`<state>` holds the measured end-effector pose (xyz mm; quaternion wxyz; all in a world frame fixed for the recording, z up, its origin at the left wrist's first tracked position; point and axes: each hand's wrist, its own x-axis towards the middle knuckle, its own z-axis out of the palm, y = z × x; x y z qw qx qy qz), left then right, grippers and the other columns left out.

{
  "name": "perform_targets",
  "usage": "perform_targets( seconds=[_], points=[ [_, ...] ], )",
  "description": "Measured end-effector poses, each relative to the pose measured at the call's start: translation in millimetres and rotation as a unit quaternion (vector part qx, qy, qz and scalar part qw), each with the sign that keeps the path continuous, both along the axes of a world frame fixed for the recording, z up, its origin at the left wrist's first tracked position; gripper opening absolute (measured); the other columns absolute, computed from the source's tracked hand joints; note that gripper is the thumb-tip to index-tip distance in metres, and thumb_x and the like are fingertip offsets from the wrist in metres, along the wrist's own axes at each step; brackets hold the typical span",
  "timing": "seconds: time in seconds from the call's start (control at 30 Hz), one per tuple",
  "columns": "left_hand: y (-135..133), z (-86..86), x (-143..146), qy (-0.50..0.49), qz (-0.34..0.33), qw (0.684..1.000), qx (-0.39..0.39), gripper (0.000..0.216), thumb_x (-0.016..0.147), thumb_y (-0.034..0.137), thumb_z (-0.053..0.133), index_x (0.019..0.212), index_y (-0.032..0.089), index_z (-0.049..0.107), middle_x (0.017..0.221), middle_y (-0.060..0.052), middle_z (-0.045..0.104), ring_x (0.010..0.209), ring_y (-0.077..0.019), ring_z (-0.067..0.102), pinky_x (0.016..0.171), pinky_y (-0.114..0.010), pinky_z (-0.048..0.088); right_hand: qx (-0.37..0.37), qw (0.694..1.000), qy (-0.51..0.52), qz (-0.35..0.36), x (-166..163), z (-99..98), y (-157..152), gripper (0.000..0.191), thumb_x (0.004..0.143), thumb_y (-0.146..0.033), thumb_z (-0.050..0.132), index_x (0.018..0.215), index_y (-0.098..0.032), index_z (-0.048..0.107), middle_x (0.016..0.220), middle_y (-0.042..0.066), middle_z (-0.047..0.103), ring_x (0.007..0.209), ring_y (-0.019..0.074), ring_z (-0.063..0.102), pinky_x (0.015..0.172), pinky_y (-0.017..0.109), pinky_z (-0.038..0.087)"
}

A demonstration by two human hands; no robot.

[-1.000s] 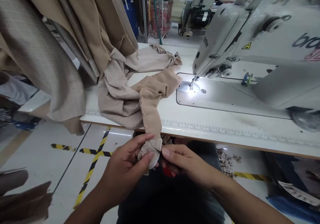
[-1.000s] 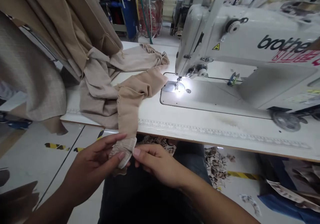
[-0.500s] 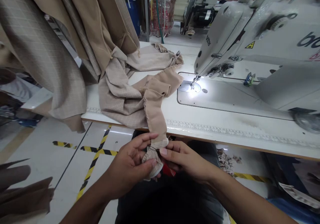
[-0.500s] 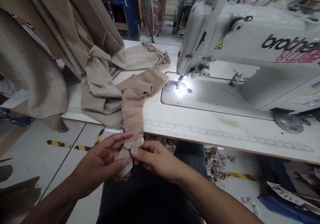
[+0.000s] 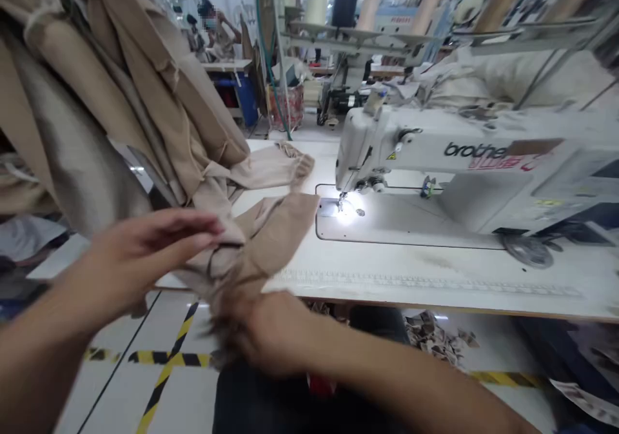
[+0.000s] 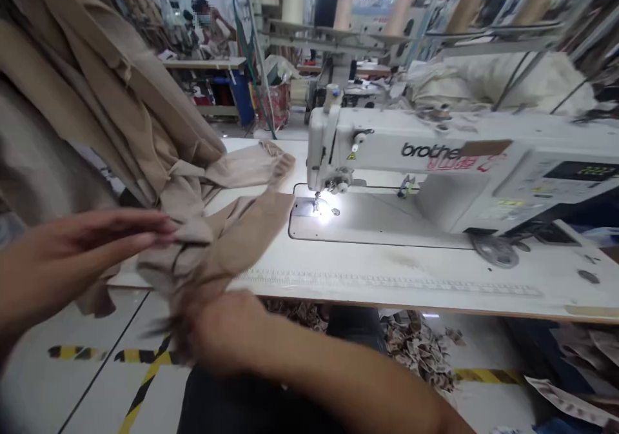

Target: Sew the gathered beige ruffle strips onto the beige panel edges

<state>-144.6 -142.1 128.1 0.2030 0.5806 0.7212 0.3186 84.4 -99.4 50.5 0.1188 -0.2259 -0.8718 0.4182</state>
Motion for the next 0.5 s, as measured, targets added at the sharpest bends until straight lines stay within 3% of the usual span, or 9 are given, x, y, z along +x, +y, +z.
perform_targets(
  seconds=[0.03,0.1,0.23,0.33,0.43,0.5],
  points=[
    [30,4.5,19,0.009,-0.016,1.0,0.017,0.052,0.078,0.056,0.064,0.113,0.018,0.074,0.111,-0.007,0.08,0.105,-0.0302,0.073,0.097,-0.048,0.057,0.008,0.998,0.02,0.055,-3,0.0,-8,0.026,0.09,-0.023,0.064,0.115,-0.023,0.071,0.12,0.007,0.076,0.101,0.0263,0.071,0.082,0.034,0.054],
    [82,-2.5,54,0.038,-0.038,0.998,0.015,0.042,0.079,0.046,0.064,0.106,0.015,0.073,0.109,-0.011,0.078,0.1,-0.0287,0.071,0.096,-0.045,0.056,-0.009,0.996,0.055,0.076,7,-1.1,-19,0.025,0.096,-0.024,0.058,0.117,-0.022,0.07,0.123,0.006,0.075,0.106,0.0237,0.071,0.087,0.031,0.054],
    [137,-49.1,88,0.061,-0.056,0.997,-0.009,0.025,0.085,0.034,0.072,0.102,0.015,0.069,0.1,-0.008,0.072,0.094,-0.0242,0.067,0.094,-0.046,0.053,-0.086,0.989,0.09,-0.075,57,-2.8,-15,0.023,0.103,-0.027,0.049,0.107,-0.022,0.071,0.107,0.005,0.076,0.097,0.0209,0.07,0.086,0.031,0.052],
    [145,-66.4,91,0.022,-0.074,0.997,-0.02,0.02,0.09,0.033,0.072,0.099,0.016,0.066,0.09,-0.002,0.067,0.087,-0.0203,0.065,0.087,-0.042,0.053,-0.125,0.978,0.099,-0.133,85,-1.3,-2,0.03,0.107,-0.035,0.043,0.098,-0.02,0.069,0.095,0.005,0.074,0.089,0.0209,0.067,0.082,0.033,0.051],
    [129,-54.9,89,-0.064,-0.093,0.993,-0.016,0.02,0.084,0.031,0.07,0.097,0.017,0.064,0.081,-0.001,0.064,0.079,-0.0188,0.062,0.077,-0.034,0.051,-0.127,0.965,0.139,-0.184,96,0.6,14,0.033,0.108,-0.039,0.042,0.103,-0.02,0.068,0.098,0.006,0.073,0.092,0.0207,0.067,0.083,0.034,0.052],
    [106,-39.9,87,-0.131,-0.107,0.985,-0.017,0.026,0.079,0.035,0.068,0.099,0.019,0.064,0.081,-0.001,0.065,0.075,-0.0174,0.062,0.07,-0.03,0.05,-0.08,0.951,0.189,-0.232,93,0.0,33,0.031,0.108,-0.04,0.044,0.114,-0.022,0.068,0.114,0.009,0.072,0.105,0.0228,0.066,0.089,0.036,0.053]
  ],
)
